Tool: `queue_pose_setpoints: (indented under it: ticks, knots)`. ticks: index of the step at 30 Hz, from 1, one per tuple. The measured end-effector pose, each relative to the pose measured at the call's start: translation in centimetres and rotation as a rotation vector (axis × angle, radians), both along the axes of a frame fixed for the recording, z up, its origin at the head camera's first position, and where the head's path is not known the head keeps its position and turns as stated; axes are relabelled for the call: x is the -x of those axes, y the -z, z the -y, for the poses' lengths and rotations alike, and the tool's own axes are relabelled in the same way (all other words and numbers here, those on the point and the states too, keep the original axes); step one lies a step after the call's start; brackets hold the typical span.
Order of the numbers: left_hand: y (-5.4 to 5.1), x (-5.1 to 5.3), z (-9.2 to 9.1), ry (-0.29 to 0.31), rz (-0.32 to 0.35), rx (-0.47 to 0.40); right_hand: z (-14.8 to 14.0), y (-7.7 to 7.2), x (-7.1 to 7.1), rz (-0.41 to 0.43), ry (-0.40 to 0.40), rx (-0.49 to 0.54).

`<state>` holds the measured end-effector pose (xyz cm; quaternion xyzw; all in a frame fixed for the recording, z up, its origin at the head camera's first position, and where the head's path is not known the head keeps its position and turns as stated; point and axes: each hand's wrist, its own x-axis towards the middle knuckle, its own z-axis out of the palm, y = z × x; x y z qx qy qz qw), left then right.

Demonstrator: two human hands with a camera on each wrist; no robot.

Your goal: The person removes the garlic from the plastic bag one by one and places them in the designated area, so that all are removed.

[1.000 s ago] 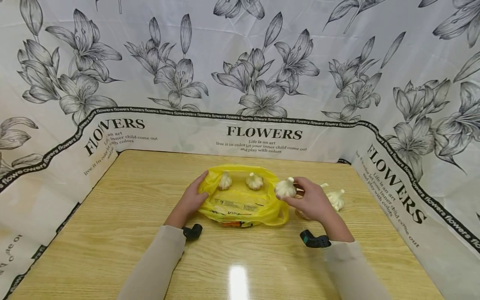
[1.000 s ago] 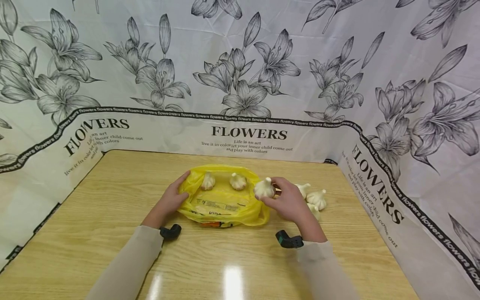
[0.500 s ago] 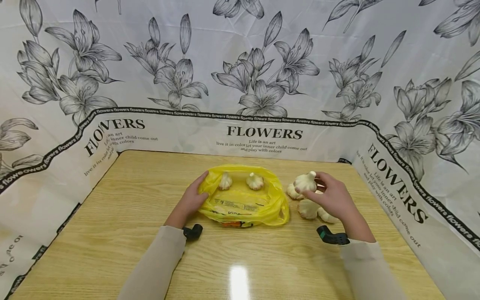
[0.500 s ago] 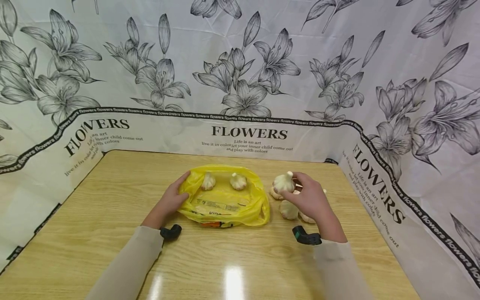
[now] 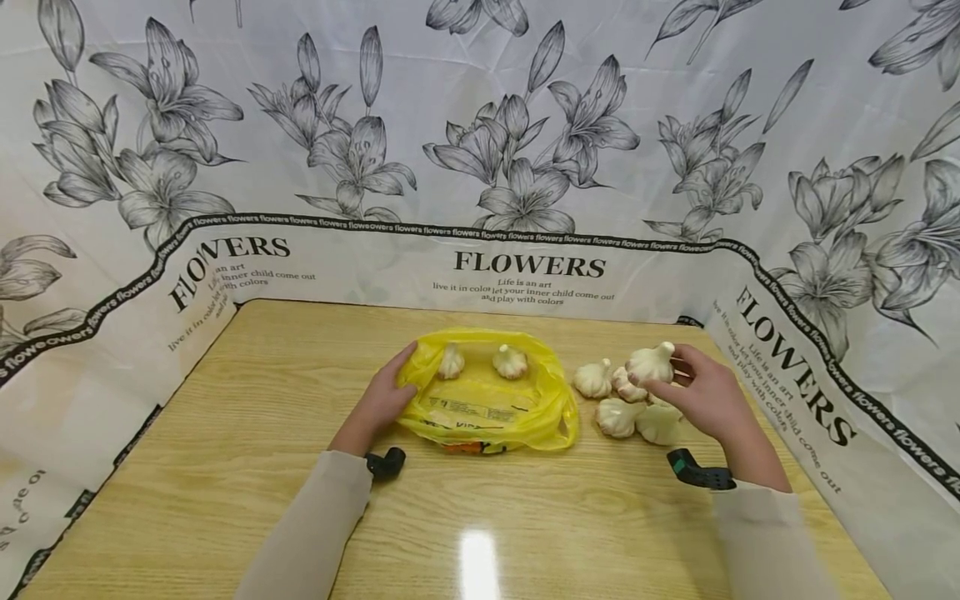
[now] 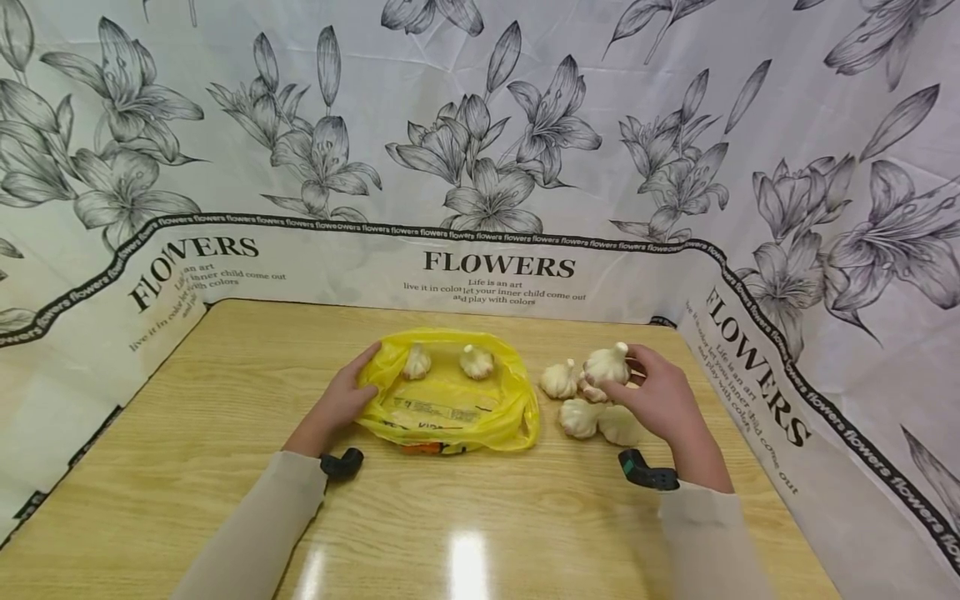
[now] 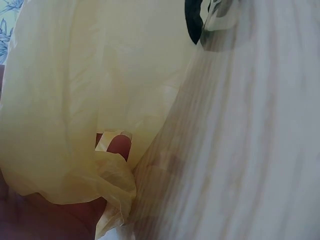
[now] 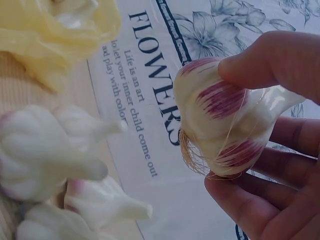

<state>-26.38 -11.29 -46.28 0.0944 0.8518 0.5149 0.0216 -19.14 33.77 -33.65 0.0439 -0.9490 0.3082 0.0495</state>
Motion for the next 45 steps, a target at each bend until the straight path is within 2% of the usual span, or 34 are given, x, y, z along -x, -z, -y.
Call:
queue_pose_setpoints:
  ticks: [13, 25, 37, 45]
  knots:
    - [0.3, 0.1, 0.1, 0.0, 0.002, -0.01, -2.9, 0.7, -1.1, 0.058, 0.042, -0.001]
    - [0.4, -0.1, 0.2, -0.01, 0.021, -0.003, -4.9, 2.0, -1.8, 0.039, 0.072, -0.084]
    - [0.3, 0.1, 0.0, 0.003, 0.018, 0.007, -6.8, 3.5, -2.4, 0.124, 0.151, -0.065]
    - [0.4, 0.2, 0.1, 0.0, 0.02, 0.007, -8.0, 4.8, -2.6, 0.189, 0.167, -0.093]
